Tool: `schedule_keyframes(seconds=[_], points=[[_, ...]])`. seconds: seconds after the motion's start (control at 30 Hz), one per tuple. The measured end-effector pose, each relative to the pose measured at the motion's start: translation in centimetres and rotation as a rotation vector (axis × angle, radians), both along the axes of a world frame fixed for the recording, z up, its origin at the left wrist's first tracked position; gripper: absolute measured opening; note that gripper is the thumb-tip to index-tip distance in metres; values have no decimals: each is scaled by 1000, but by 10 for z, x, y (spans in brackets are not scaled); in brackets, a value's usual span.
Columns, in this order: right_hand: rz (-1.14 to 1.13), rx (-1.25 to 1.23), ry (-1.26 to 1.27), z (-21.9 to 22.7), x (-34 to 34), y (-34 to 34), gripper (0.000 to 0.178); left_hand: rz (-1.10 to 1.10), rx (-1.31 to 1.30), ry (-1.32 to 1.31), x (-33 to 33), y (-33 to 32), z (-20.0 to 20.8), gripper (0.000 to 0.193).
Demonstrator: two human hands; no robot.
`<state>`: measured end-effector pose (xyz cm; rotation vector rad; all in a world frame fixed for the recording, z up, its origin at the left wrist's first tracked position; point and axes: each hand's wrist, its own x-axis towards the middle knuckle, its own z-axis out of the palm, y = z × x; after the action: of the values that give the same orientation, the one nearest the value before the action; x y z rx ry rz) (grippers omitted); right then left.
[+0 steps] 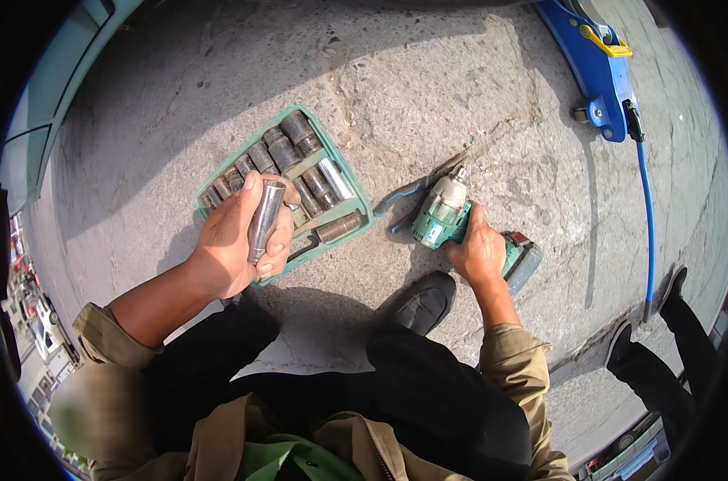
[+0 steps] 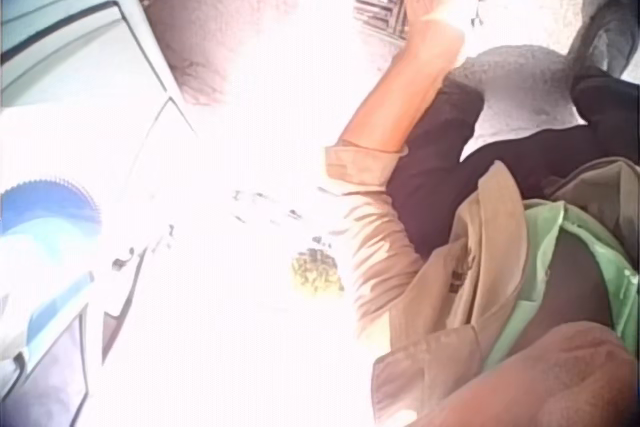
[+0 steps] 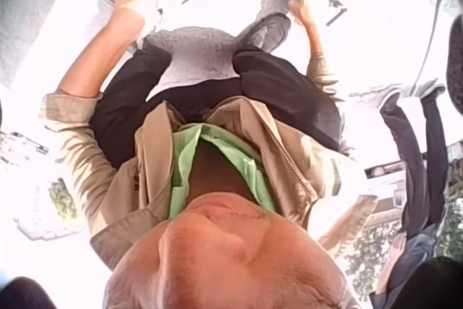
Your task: The person uses a cordless impact wrench to remove lug nuts from a car wheel, then removes the wheel and uses pliers to remove a cotter pin from the axle nut. The person then uses the impact wrench to remove the axle nut and finishes by unscrewing it by hand.
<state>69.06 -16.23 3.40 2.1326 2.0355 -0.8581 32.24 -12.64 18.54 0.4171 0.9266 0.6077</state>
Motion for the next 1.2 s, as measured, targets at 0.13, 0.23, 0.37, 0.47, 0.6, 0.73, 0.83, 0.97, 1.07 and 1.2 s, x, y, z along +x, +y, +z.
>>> schedule_keyframes(seconds=[0.13,0.23,0.37,0.47,0.6,0.73,0.83,0.97,1.07,1.2], points=[[-12,-10,3,2,0,0,77,103,-59,-118,10,1,4,58],[-26,-53,-12,6,-3,2,77,69,-29,-122,15,5,11,58],[-30,-78,-24,8,-3,4,77,23,16,-112,18,11,12,60],[-17,-74,-16,7,-1,3,76,-22,33,-109,18,16,13,64],[-28,-31,27,3,0,1,78,-35,27,-79,22,20,17,66],[-19,-33,33,0,-1,1,79,-137,90,39,18,19,13,72],[-21,-26,12,4,2,1,79,-169,106,74,17,19,11,69],[-17,-18,16,-1,2,0,78,-67,43,-64,12,18,1,56],[-17,-23,25,2,1,1,76,48,-49,-199,11,19,-6,54],[-21,-16,34,3,0,1,75,68,-61,-192,13,18,-9,53]])
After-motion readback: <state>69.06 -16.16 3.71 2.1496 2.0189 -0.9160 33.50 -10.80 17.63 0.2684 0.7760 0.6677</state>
